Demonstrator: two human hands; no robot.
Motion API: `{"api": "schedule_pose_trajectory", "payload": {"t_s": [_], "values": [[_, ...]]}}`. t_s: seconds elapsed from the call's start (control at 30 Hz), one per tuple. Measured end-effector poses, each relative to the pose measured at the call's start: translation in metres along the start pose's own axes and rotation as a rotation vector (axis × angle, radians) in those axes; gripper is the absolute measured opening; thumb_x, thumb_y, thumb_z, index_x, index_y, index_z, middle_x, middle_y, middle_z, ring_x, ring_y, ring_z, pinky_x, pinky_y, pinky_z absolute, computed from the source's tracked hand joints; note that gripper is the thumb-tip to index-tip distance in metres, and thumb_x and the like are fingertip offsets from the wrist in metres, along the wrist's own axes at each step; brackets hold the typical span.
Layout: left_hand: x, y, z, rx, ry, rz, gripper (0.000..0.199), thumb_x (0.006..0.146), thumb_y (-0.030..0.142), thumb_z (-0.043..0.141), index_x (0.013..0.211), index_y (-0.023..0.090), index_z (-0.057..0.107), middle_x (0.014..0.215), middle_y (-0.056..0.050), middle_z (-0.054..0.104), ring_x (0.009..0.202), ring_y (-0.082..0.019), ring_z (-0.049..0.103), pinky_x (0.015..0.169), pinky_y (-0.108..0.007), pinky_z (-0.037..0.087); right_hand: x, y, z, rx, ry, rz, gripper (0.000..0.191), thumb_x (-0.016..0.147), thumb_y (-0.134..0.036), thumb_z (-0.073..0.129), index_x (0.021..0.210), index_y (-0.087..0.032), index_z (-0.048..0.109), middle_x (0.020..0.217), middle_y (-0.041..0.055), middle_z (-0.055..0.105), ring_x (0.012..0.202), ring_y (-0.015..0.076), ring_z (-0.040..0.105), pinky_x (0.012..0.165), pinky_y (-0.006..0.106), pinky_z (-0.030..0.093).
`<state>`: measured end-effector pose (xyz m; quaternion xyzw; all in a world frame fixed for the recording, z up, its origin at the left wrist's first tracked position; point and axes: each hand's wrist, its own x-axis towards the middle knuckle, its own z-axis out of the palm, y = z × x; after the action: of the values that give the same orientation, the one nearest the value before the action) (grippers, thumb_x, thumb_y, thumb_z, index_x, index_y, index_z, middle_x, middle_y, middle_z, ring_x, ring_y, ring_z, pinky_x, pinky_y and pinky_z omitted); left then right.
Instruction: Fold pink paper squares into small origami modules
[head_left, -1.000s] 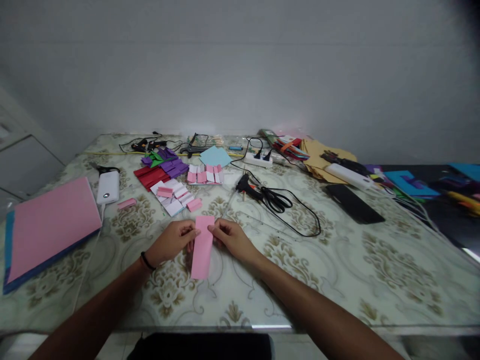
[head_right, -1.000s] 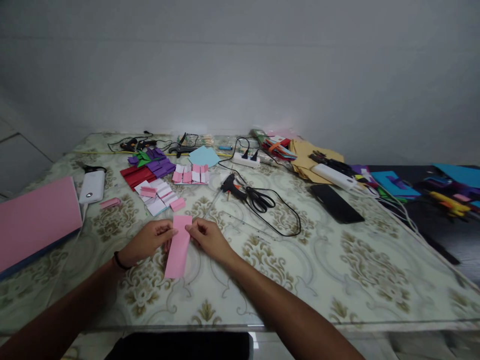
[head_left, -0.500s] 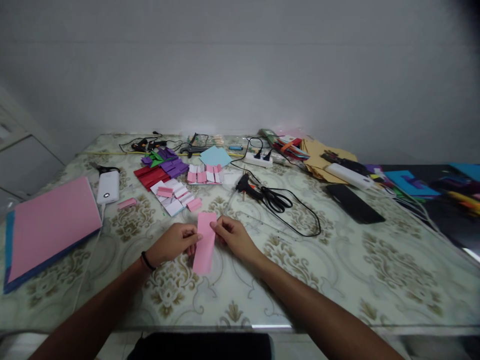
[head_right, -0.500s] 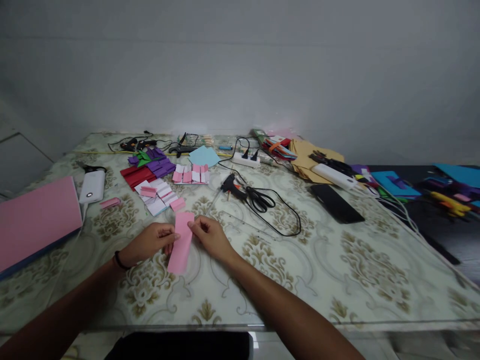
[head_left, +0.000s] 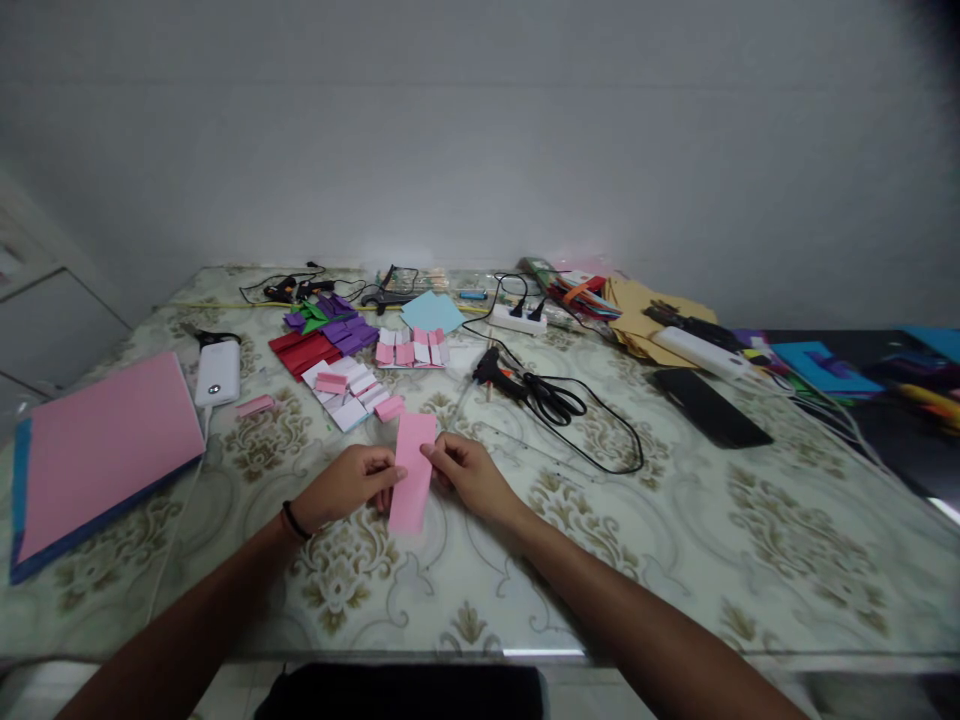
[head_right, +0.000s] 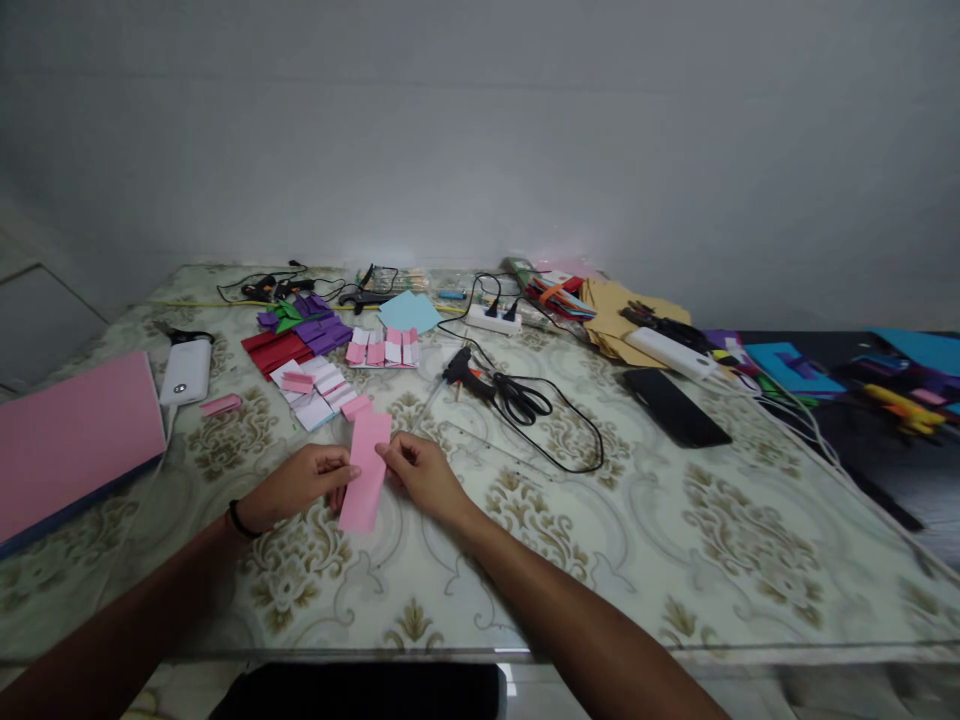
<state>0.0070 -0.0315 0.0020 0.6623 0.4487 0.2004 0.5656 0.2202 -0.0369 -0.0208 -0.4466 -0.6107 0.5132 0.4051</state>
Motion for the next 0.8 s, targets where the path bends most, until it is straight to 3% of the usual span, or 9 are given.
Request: {"api": "schedule_pose_trajectory", "payload": {"t_s": [0.37, 0.6, 0.8], "values": [[0.002, 0.006, 0.000, -0.004, 0.070, 0.015, 0.036, 0.088, 0.048, 0.060, 0.070, 0.017, 0.057, 0.060, 0.002, 0.061, 0.054, -0.012, 0.058, 0.055, -0.024, 0.047, 0.000, -0.001, 0.000, 0.032, -0.048, 0.022, 0.048, 0.091, -0.060, 0.058, 0.067, -0.019, 0.050, 0.057, -0.0043, 0.049, 0.051, 0.0102, 0.040, 0.052, 0.025, 0.031], [0.003, -0.005, -0.001, -0.034, -0.042, -0.024, 0.033, 0.087, 0.048, 0.063, 0.080, 0.016, 0.062, 0.064, -0.001, 0.067, 0.057, -0.014, 0.063, 0.058, -0.025, 0.050, 0.000, -0.001, 0.000, -0.043, 0.022, -0.014, 0.050, 0.091, -0.060, 0.057, 0.065, -0.019, 0.049, 0.056, -0.0039, 0.047, 0.053, 0.0110, 0.039, 0.053, 0.025, 0.032], [0.002, -0.007, 0.000, 0.001, -0.147, -0.065, 0.037, 0.086, 0.051, 0.063, 0.076, 0.015, 0.060, 0.065, -0.002, 0.068, 0.056, -0.014, 0.063, 0.055, -0.023, 0.048, 0.000, -0.003, 0.000, -0.046, 0.042, -0.017, 0.050, 0.090, -0.062, 0.058, 0.065, -0.020, 0.049, 0.056, -0.0041, 0.047, 0.053, 0.0113, 0.039, 0.054, 0.025, 0.032]]}}
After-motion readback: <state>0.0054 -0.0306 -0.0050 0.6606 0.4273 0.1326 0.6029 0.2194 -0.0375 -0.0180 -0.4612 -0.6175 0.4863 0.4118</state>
